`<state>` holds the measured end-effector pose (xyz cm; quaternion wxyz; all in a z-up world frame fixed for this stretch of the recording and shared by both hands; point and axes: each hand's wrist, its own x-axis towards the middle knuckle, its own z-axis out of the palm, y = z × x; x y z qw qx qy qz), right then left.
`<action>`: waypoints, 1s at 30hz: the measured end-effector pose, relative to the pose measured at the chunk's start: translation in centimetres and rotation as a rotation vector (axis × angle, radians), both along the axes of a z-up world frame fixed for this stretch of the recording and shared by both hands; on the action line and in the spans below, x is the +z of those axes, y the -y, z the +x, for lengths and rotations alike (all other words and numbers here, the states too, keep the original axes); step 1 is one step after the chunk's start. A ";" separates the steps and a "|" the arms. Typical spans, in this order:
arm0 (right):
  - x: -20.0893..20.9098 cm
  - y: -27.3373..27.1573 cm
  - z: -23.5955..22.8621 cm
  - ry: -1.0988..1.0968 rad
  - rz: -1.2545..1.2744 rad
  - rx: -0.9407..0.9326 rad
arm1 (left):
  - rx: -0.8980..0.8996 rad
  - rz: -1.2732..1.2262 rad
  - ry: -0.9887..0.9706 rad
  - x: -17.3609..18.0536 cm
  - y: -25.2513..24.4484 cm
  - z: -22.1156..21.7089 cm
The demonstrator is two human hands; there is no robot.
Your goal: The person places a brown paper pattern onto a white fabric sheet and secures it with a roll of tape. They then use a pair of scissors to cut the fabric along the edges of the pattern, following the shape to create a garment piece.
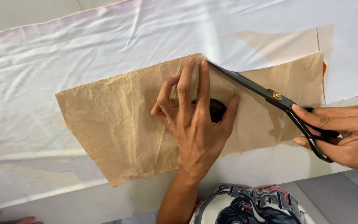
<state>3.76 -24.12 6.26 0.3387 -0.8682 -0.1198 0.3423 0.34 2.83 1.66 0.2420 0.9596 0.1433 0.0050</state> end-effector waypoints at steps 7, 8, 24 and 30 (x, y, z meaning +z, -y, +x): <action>-0.2 -0.4 -1.0 0.032 -0.003 0.014 | -0.007 -0.084 -0.068 0.5 -0.4 0.1; -0.1 -0.6 -1.2 0.033 0.026 -0.034 | -0.019 -0.104 -0.106 0.8 -0.5 0.1; -0.2 -2.7 -3.0 0.028 0.001 -0.153 | -0.196 -0.039 -0.082 0.4 -3.2 0.1; -0.6 -3.6 -3.6 0.062 0.068 -0.192 | -0.223 -0.133 -0.029 -0.3 -3.5 -0.2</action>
